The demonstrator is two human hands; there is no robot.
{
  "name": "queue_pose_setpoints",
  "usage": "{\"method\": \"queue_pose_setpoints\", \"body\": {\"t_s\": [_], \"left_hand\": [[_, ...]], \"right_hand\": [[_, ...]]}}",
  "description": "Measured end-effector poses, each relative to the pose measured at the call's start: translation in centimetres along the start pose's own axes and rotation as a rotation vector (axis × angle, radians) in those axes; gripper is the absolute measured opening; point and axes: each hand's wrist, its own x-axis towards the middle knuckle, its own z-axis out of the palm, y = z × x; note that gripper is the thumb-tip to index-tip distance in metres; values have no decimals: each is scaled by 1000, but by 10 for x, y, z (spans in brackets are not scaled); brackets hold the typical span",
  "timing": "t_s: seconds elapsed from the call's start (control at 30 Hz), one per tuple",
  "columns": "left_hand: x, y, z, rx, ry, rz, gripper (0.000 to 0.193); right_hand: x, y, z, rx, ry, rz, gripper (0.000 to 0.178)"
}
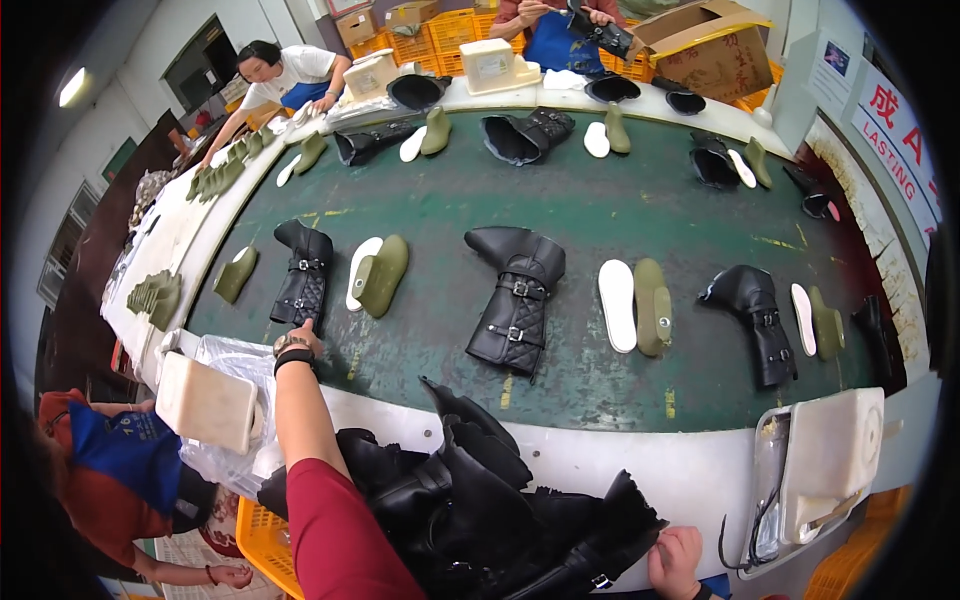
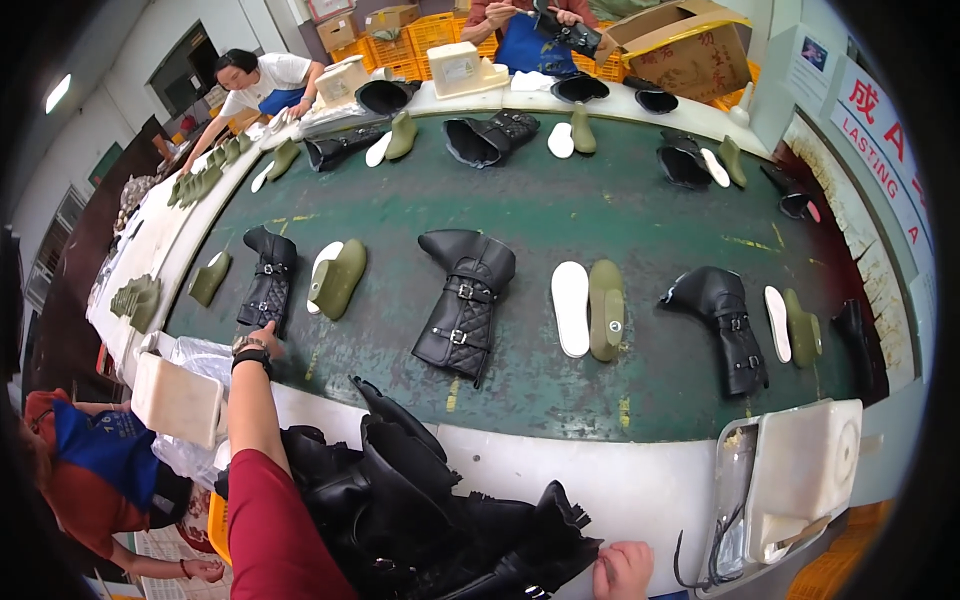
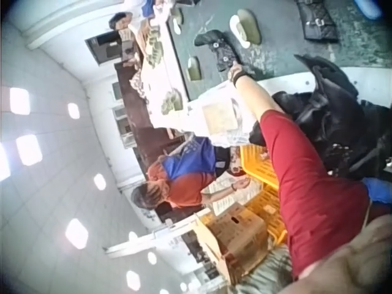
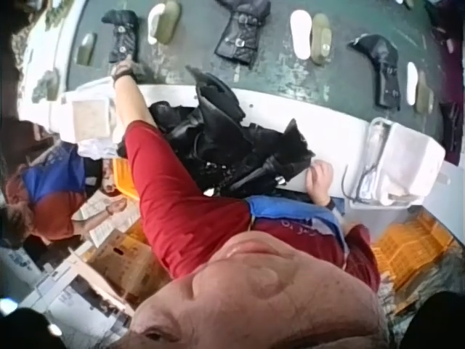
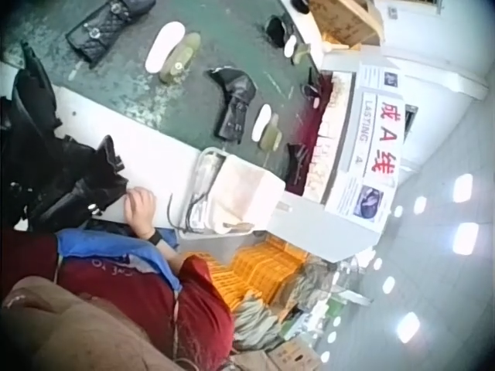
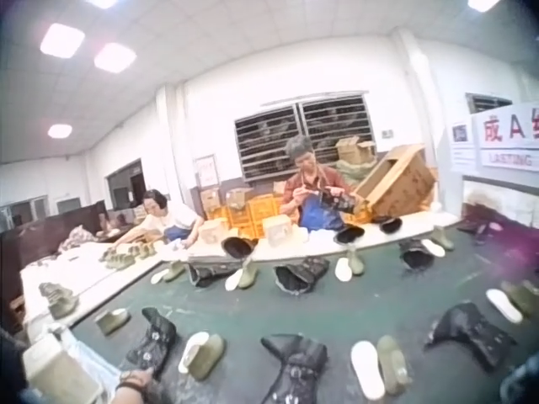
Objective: The recorder is applying glue to the inside edges of black boots using a brush and a glue container.
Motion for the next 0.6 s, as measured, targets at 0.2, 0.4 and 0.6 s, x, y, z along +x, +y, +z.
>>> {"method": "queue_pose_setpoints", "body": {"t_s": [0.2,0.4,0.6], "left_hand": [[-53,11,-58,-123,210,153,64],[-129,-17,-112,-118,449,322,73],[-335,15,-147,-414,678,882,59]], "right_hand": [[2,5,-1,-34,130,-33,13],[-8,13,1,-41,186,-106,9],[-14,17,5,-22,233,-156,7]]}}
